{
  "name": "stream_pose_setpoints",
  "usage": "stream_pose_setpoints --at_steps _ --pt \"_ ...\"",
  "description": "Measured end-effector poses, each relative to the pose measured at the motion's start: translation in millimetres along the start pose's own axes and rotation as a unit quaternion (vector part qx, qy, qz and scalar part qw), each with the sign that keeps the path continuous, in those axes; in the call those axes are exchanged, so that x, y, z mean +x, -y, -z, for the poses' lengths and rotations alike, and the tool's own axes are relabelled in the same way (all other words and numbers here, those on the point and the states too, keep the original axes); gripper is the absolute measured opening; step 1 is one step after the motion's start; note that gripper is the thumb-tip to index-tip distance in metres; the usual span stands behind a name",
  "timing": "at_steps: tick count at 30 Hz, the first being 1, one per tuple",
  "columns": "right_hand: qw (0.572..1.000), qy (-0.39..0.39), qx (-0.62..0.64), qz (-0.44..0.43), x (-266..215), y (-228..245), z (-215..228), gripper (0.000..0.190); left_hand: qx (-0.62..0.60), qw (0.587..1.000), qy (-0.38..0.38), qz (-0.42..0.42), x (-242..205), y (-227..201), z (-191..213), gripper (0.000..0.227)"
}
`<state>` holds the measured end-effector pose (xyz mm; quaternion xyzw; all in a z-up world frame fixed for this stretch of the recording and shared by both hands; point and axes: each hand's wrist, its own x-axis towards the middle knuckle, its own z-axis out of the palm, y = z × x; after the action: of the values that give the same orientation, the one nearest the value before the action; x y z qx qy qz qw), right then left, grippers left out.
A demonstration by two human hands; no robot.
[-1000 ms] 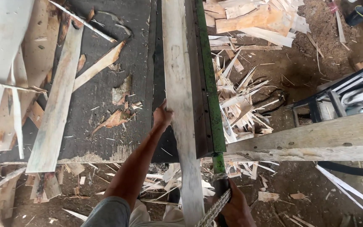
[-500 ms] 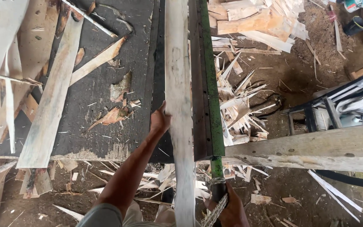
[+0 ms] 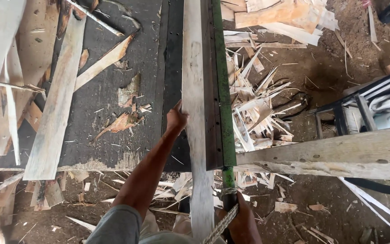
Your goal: Trimming thin strips of wood using a manual guillotine cutter.
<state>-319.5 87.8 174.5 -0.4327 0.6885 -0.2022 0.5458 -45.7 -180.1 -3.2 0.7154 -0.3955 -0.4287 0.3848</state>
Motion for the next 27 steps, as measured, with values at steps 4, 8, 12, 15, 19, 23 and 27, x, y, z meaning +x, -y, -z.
stream_pose_setpoints --at_steps 4,8,12,15,19,23,27 --pt "0.998 0.003 -0.070 -0.003 -17.8 44.9 -12.6 0.044 -0.001 1.000 -0.005 -0.004 2.8 -0.8 -0.1 0.080" --pt "0.998 0.020 -0.026 -0.062 -28.2 66.1 -15.6 0.041 -0.011 0.997 0.028 0.076 -8.1 -22.0 6.4 0.079" --pt "0.998 0.013 -0.047 -0.035 -27.1 72.6 -16.7 0.040 -0.011 0.998 0.022 0.066 0.6 -14.8 -1.2 0.080" --pt "0.997 -0.010 0.002 -0.075 -31.3 79.1 -20.2 0.039 -0.016 0.998 0.024 0.058 -3.7 -15.0 -3.5 0.080" --pt "0.998 0.002 -0.017 -0.065 -30.4 78.9 -22.3 0.036 -0.029 0.997 0.022 0.067 -4.6 -17.0 -3.0 0.079" --pt "0.992 -0.002 -0.034 -0.121 -32.8 88.5 -25.2 0.036 -0.031 0.998 0.011 0.051 -1.2 -6.9 -6.7 0.078" --pt "0.997 -0.011 -0.060 -0.039 -11.3 18.8 -25.4 0.040 -0.046 0.995 0.016 0.085 8.7 10.3 -18.7 0.077"
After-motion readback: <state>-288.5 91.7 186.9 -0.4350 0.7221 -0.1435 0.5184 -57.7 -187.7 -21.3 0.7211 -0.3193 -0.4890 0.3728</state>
